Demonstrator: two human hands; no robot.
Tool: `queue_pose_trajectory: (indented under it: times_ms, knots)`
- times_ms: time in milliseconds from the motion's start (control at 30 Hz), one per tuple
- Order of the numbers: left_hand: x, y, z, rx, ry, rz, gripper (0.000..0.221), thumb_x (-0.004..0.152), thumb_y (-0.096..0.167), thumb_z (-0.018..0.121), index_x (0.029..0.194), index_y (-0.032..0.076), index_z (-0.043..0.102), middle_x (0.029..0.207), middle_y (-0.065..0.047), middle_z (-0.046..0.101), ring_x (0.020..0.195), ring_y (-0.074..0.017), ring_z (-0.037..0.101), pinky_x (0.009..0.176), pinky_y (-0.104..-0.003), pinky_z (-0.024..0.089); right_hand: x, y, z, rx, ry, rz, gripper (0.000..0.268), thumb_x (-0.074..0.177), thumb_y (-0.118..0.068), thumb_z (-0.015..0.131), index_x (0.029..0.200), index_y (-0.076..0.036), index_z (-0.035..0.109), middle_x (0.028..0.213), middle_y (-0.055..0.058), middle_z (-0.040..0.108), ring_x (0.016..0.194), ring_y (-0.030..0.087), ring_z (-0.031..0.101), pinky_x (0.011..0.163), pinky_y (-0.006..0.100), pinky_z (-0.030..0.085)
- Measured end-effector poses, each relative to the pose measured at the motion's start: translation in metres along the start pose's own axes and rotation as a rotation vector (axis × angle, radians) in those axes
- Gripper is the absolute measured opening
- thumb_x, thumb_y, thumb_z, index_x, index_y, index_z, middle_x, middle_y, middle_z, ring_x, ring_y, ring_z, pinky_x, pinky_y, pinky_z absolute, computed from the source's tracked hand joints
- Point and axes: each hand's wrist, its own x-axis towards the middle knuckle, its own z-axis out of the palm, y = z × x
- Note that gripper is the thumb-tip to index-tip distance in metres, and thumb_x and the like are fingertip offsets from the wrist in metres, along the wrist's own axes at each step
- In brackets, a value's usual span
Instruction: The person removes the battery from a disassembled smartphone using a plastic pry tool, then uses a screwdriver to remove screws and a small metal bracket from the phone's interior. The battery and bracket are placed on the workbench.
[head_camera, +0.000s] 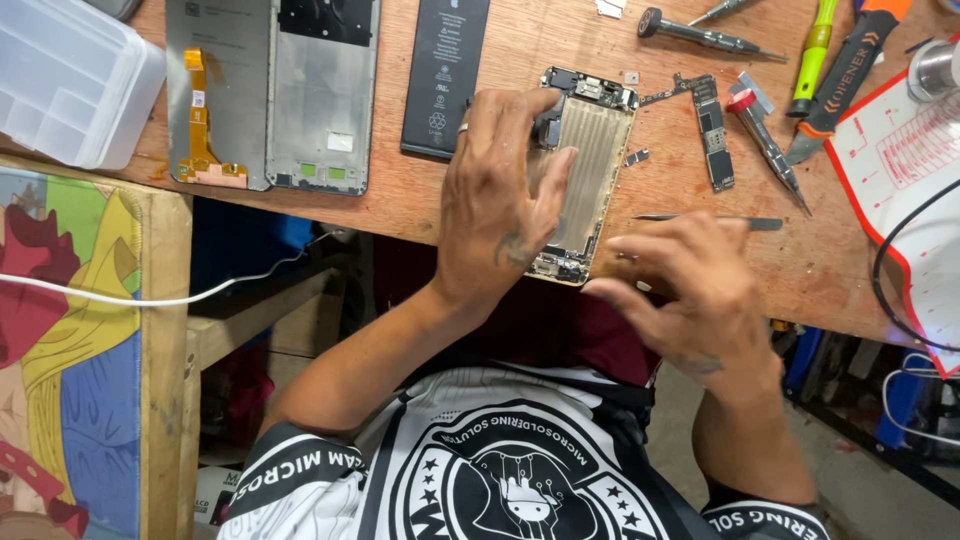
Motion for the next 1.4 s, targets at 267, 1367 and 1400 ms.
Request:
queue_pose_trajectory:
  times_ms: [267, 1367, 1400]
  knots:
    - [0.002, 0.003, 0.004, 0.021, 0.053, -0.07, 0.027, 0.097, 0.007, 0.067, 0.121, 0.0, 0.059, 0.115, -0.015, 0.058, 0.104, -0.0288, 0.066, 0.09, -0.041, 0.055, -0.002, 0.056, -0.031, -0.296, 0.195, 0.15, 0.022, 0.092, -0.007, 0.081, 0.112, -0.004, 0.072, 0.109, 0.011, 0.07, 0.096, 0.026, 0.061, 0.094, 0.037, 0.046]
    - [-0.006, 0.027, -0.006, 0.179, -0.203, 0.152, 0.101, 0.07, 0.016, 0.07, 0.159, 0.001, 0.024, 0.142, -0.021, 0.042, 0.131, -0.0347, 0.041, 0.12, -0.055, 0.024, -0.006, 0.109, -0.017, -0.08, 0.421, 0.104, 0.022, 0.112, -0.016, 0.07, 0.109, 0.003, 0.06, 0.105, 0.012, 0.058, 0.09, 0.022, 0.056, 0.082, 0.031, 0.046]
    - [-0.006, 0.027, -0.008, 0.175, -0.21, 0.133, 0.101, 0.069, 0.017, 0.069, 0.159, 0.002, 0.024, 0.141, -0.021, 0.042, 0.13, -0.0343, 0.041, 0.117, -0.053, 0.027, -0.006, 0.109, -0.017, -0.083, 0.424, 0.102, 0.022, 0.112, -0.015, 0.07, 0.11, 0.003, 0.06, 0.105, 0.011, 0.058, 0.09, 0.022, 0.056, 0.082, 0.031, 0.046]
